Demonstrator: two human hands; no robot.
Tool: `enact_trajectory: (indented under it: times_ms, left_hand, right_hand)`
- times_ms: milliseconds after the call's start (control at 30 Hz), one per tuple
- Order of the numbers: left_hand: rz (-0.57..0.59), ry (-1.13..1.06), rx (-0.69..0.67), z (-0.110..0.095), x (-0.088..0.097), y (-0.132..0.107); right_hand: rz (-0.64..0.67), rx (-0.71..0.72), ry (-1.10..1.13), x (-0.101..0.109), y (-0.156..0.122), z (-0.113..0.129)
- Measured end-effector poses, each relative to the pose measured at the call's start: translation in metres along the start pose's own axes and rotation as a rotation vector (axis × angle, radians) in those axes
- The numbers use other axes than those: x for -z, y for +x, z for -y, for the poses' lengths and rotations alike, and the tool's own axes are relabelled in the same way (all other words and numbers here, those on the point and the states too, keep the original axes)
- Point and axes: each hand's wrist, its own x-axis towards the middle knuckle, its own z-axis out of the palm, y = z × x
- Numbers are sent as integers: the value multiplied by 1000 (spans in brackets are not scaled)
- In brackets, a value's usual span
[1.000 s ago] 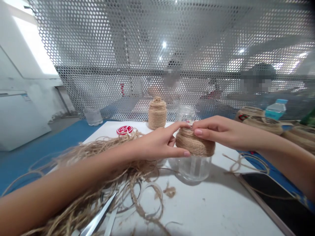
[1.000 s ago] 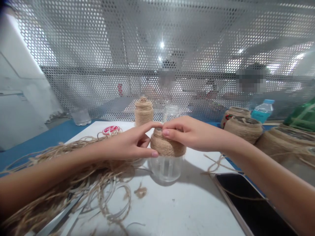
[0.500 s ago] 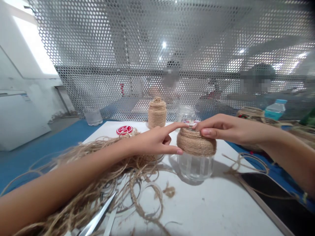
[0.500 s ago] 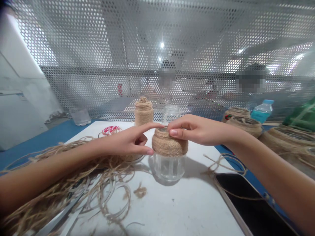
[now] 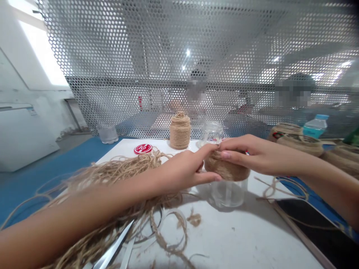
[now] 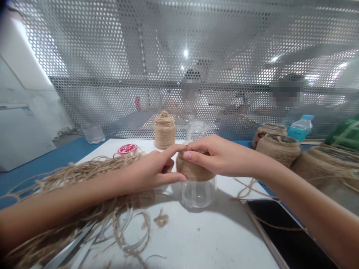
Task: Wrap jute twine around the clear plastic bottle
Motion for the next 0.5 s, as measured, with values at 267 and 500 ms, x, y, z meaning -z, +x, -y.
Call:
enact_trajectory:
  times_ms: [267,500]
  left_hand:
    - [80,-126,-87,4,-2,-1]
    - [115,-144,-127,20,3,1]
  right_hand:
    - [29,-27,51,4,-2,-5]
    - [47,-38,60,5,-3,-8]
